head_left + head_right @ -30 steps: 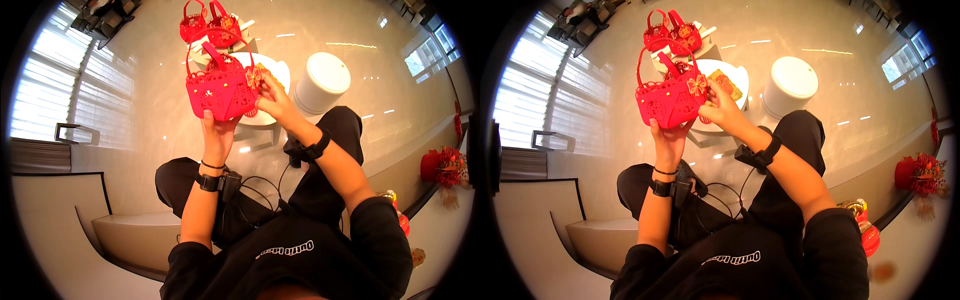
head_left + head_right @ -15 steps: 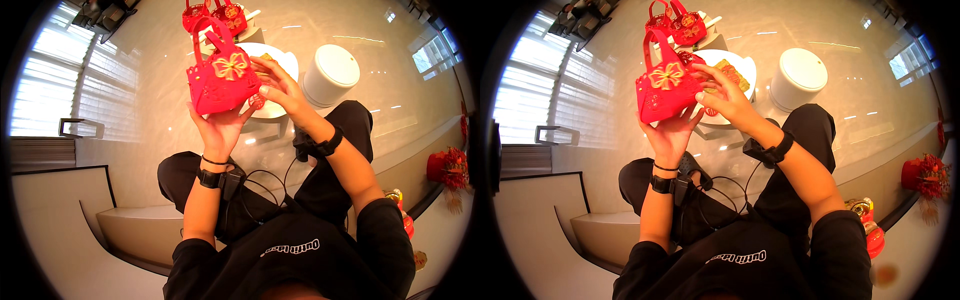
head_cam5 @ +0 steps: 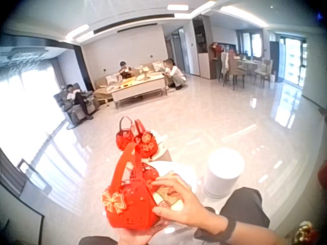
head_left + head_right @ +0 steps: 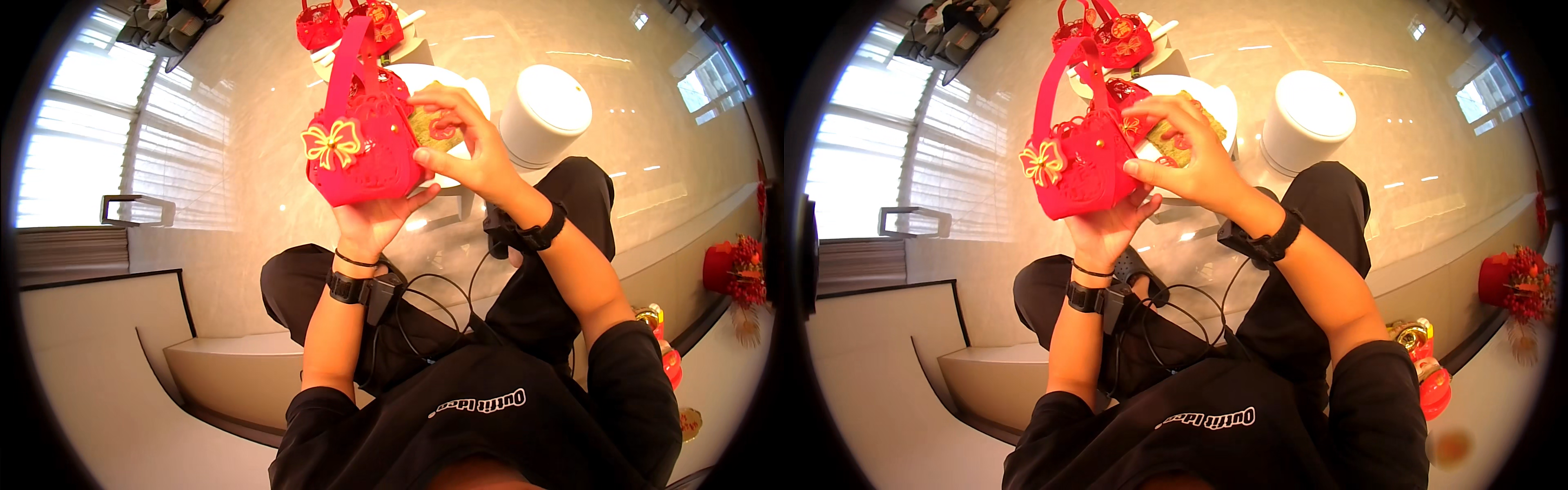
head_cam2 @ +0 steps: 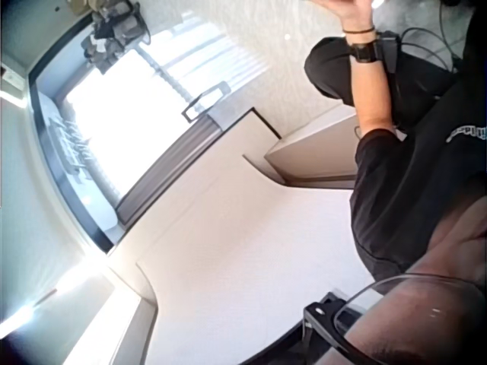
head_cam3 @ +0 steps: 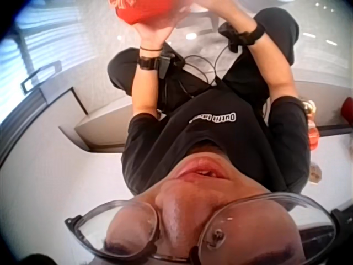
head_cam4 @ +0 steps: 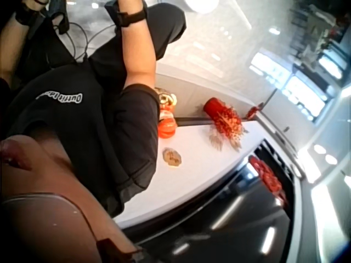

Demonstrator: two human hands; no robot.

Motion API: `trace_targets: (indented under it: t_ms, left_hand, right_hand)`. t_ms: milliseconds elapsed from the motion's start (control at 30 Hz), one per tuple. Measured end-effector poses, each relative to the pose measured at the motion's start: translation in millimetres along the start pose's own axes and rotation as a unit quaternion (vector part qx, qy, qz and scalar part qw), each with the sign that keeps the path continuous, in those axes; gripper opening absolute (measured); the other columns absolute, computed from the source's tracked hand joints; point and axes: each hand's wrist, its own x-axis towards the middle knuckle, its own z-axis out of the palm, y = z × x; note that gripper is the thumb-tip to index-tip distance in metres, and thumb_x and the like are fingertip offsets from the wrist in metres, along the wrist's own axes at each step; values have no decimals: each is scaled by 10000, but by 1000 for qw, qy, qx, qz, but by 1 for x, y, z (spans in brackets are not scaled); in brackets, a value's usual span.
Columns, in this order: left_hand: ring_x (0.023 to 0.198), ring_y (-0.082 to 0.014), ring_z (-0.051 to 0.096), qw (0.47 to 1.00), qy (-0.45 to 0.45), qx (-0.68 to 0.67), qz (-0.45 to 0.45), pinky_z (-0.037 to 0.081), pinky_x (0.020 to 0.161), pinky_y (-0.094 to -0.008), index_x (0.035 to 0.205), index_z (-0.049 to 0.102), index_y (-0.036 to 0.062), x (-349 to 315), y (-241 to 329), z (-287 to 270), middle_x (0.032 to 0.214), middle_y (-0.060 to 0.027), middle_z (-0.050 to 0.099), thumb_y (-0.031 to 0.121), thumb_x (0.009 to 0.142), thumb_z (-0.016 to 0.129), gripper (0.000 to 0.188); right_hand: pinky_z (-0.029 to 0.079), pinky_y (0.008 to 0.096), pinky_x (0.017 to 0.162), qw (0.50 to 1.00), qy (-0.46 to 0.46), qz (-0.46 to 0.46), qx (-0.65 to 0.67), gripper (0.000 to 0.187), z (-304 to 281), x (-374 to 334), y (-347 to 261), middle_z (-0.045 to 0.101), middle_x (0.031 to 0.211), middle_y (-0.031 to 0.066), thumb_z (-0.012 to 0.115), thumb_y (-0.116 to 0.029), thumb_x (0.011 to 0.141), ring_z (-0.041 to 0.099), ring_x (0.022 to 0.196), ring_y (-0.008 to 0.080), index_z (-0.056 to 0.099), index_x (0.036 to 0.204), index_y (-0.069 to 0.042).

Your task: The person assembles small red decorative paper baskets by hand, folding the paper pieces and attaching decorative symbols and bows to the sides.

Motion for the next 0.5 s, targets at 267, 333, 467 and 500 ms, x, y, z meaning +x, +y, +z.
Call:
trace_targets:
  t_ms: [267,333,467,500]
  left_hand:
    - [1023,-395,590,996,-38,-44,-65,430,968,-584,1416,353,64,-3,-4,-14,1246,-169,554,633,888,420,779]
    - [1104,-419,551,996,-52,-44,-61,407,985,-603,1412,364,83,-4,-2,-18,1332,-177,502,673,877,388,797]
    - [1197,-356,512,996,77,28,44,420,975,-589,1434,346,158,2,0,10,1401,-101,450,732,849,371,820]
    - [1212,-340,503,994,87,31,53,424,973,-585,1437,344,174,4,2,10,1412,-85,439,747,842,364,826]
  right_hand:
    - [349,375,1038,998,-50,-22,-30,736,-5,2,-10,376,1436,96,760,-279,748,401,1285,226,442,1386,-97]
    - [347,372,1038,998,-56,2,-8,736,-4,1,-12,372,1438,97,754,-288,753,404,1281,224,437,1389,-97]
    - [344,367,1036,998,-49,31,27,726,-3,1,-8,369,1442,95,745,-290,767,420,1264,220,431,1394,-101]
    - [364,370,1017,998,-43,34,38,713,-2,0,-8,405,1407,93,752,-307,770,436,1246,221,448,1382,-105]
